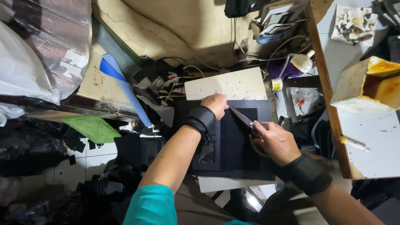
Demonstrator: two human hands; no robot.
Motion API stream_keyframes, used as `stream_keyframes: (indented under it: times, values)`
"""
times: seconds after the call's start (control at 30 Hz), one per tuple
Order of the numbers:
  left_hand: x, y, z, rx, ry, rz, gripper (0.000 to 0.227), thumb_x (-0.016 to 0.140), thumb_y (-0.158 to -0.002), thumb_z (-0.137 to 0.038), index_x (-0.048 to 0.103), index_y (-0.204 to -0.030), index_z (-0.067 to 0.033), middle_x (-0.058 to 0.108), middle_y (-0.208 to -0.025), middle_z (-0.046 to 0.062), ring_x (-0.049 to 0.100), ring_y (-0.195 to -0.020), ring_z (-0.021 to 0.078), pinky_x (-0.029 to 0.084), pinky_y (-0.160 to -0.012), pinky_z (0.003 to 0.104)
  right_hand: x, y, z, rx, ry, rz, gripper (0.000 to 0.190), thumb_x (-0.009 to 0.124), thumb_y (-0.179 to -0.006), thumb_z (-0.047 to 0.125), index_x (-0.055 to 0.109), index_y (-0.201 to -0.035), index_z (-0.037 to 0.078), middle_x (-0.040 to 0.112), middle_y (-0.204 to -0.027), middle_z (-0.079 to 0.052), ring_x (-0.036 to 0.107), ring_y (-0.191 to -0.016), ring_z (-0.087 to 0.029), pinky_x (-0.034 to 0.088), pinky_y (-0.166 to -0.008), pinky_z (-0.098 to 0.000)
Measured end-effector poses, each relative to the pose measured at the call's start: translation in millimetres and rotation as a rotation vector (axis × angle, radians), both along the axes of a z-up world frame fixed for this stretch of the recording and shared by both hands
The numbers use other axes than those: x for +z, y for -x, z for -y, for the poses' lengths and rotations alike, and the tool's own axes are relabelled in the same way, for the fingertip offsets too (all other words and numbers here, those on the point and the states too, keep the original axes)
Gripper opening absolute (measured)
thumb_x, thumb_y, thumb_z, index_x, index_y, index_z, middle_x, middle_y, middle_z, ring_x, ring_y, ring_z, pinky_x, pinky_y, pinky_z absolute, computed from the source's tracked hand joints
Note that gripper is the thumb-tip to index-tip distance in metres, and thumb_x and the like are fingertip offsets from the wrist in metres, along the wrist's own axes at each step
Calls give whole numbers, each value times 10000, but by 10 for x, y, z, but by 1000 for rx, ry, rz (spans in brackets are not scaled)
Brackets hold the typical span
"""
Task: The person sits at a cluttered workbench and cuts a black sheet with scissors, trims it to fit a panel, applies glue from a container, and presses a clear plastic window onto the black frame, smoothing it in place on their lap.
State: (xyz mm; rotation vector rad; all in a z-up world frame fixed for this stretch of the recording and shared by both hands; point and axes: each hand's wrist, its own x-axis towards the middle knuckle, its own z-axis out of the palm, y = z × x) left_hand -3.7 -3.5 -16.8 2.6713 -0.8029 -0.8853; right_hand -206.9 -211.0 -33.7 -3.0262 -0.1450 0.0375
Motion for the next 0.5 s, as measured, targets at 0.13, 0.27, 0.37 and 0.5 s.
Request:
stream_keyframes:
  times: [0.13, 0.27, 0.37, 0.5]
  values:
    - [283, 105, -254, 21, 68, 10, 297, 564, -989, -227, 688, -1070, 31, 708, -1137, 281, 674, -1165, 444, 551, -1016, 538, 211, 55, 105, -41, -80, 20, 719, 758, -758, 551, 559, -1420, 355, 643, -995, -37, 748, -843, -267, 626, -634, -428]
    - [555, 377, -655, 52, 87, 147, 277, 538, -1002, -184, 639, -1071, 64, 679, -1097, 298, 670, -1122, 468, 554, -981, 545, 535, 300, 316, -158, -111, -121, 646, 667, -863, 552, 524, -1472, 387, 693, -1183, -31, 760, -993, -283, 629, -762, -421]
    - [642, 614, -905, 150, 23, 168, 264, 581, -1009, -244, 601, -1088, 7, 651, -1091, 230, 658, -1052, 422, 558, -889, 538, 860, 626, 475, -159, -186, -81, 626, 645, -884, 529, 550, -1466, 317, 697, -1227, -37, 719, -1073, -259, 568, -874, -372]
    - [25, 893, -1374, 322, 13, 267, 375, 700, -952, -396, 585, -1080, -63, 639, -1083, 220, 648, -1006, 436, 536, -836, 554, 1315, 1059, 726, -242, -234, -26, 648, 672, -858, 476, 581, -1476, 307, 671, -1270, -51, 711, -1081, -240, 565, -851, -364]
